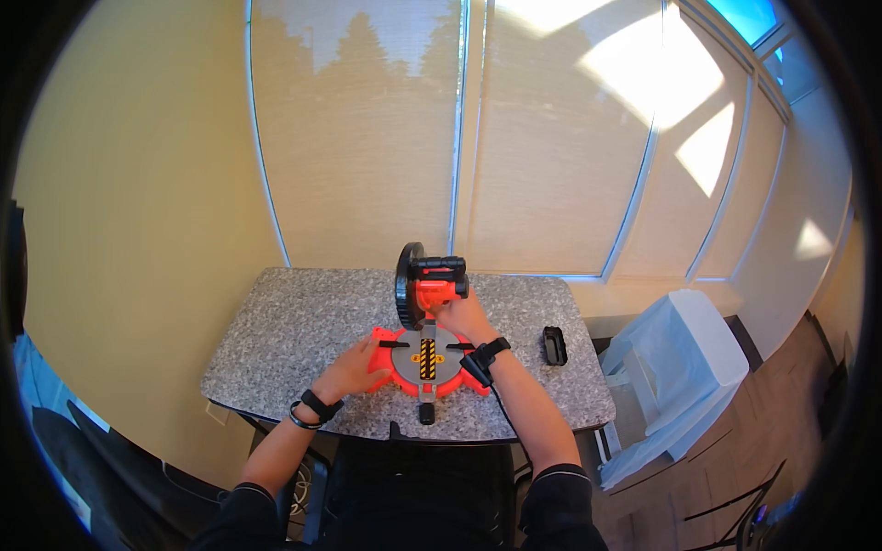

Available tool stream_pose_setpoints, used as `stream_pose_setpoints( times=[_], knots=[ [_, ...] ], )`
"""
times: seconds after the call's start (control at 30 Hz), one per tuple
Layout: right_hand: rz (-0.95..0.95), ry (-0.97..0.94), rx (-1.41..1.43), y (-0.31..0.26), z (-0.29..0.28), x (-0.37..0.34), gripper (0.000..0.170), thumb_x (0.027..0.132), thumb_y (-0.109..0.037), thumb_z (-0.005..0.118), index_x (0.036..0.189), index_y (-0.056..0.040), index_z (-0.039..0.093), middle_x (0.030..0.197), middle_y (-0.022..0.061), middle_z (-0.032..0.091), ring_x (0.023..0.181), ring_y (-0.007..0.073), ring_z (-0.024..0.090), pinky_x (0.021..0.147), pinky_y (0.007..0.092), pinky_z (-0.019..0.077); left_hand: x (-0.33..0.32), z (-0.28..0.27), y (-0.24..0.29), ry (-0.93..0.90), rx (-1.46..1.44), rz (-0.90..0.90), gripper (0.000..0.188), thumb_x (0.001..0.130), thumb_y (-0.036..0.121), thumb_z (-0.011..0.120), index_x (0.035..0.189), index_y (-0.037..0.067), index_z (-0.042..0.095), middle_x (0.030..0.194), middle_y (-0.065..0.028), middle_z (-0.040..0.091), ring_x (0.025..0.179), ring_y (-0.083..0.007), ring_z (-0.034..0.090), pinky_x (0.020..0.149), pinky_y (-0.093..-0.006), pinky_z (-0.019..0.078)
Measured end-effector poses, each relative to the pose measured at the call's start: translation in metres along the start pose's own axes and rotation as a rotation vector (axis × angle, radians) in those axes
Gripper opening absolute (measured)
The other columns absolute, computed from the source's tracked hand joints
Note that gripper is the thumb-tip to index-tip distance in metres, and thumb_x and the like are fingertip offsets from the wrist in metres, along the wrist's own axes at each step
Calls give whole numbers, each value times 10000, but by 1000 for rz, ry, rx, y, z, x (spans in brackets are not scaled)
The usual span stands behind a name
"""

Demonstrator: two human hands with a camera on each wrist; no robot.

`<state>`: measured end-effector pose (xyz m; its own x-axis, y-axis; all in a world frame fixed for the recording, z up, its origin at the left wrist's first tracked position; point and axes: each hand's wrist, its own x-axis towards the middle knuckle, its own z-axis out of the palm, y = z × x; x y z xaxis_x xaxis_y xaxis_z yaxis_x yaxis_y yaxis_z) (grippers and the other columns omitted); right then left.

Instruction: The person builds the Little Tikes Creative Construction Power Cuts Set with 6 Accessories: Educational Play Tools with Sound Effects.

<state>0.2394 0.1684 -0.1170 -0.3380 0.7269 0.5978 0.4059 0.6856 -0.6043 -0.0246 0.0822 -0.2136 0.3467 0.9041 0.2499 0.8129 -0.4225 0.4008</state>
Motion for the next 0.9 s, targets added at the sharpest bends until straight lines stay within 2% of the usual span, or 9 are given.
stream_pose_setpoints(
  times=[0.17, 0.3, 0.4, 0.43, 0.47, 0.57, 0.7, 0.77, 0.9],
  knots=[
    [136, -30, 95, 22, 5, 4, 279, 811, -74, 727, 1083, -61, 667, 1022, 110, 715, 894, 241, 696, 747, 391, 556, -2, -3, 6, -64, -46, -60, 791, 912, 450, 638, 1460, -59, 380, 1494, -280, 398, 1302, -442, 479, 1079, -467, 429],
    [77, 14, 76, 28, 6, 7, 307, 816, -53, 704, 1117, -51, 642, 975, 138, 712, 832, 247, 715, 708, 365, 564, -3, -4, 10, -148, -7, -100, 671, 940, 450, 605, 1352, -61, 464, 1481, -294, 396, 1180, -463, 563, 981, -507, 490],
    [98, -2, -13, 37, 8, 11, 327, 804, -70, 723, 1121, -45, 645, 1010, 143, 715, 894, 273, 707, 763, 384, 559, -3, -4, 10, -173, 15, -113, 625, 949, 451, 594, 1298, -59, 500, 1480, -296, 393, 1118, -478, 594, 945, -522, 507],
    [9, 11, 11, 42, 11, 14, 336, 800, -83, 734, 1124, -52, 649, 1036, 143, 714, 940, 283, 696, 799, 393, 550, -3, -4, 10, -180, 19, -114, 615, 951, 453, 592, 1283, -59, 511, 1482, -295, 392, 1100, -482, 602, 937, -525, 511],
    [-80, 24, 35, 47, 13, 15, 345, 796, -96, 745, 1126, -58, 652, 1062, 143, 713, 986, 293, 685, 835, 402, 541, -3, -3, 9, -181, 18, -116, 615, 951, 453, 592, 1283, -59, 511, 1482, -295, 392, 1100, -482, 602, 937, -525, 511],
    [-22, -32, 42, 46, 14, 13, 349, 792, -99, 756, 1125, -61, 656, 1102, 141, 708, 1059, 298, 662, 889, 414, 524, -3, -3, 9, -173, 41, -114, 664, 951, 473, 594, 1344, -54, 494, 1453, -272, 444, 1108, -461, 601, 932, -495, 512],
    [-32, -48, 71, 45, 16, 7, 331, 796, -83, 750, 1114, -65, 661, 1094, 134, 707, 1047, 282, 668, 879, 406, 532, -1, 1, 6, -188, 68, -132, 658, 953, 470, 593, 1346, -48, 491, 1444, -271, 458, 1112, -459, 601, 932, -497, 513],
    [91, -106, 112, 49, 19, 5, 319, 805, -61, 741, 1114, -73, 662, 1079, 116, 710, 1043, 260, 669, 881, 397, 536, -1, 2, 5, -191, 78, -134, 658, 956, 471, 590, 1349, -47, 489, 1442, -270, 461, 1113, -458, 601, 933, -498, 514],
    [50, -104, 198, 53, 21, 5, 309, 814, -52, 733, 1114, -79, 663, 1075, 98, 710, 1037, 245, 670, 884, 391, 539, -2, 0, 8, -197, 84, -136, 652, 959, 476, 585, 1354, -34, 489, 1449, -269, 456, 1120, -458, 598, 937, -501, 513]
  ],
)
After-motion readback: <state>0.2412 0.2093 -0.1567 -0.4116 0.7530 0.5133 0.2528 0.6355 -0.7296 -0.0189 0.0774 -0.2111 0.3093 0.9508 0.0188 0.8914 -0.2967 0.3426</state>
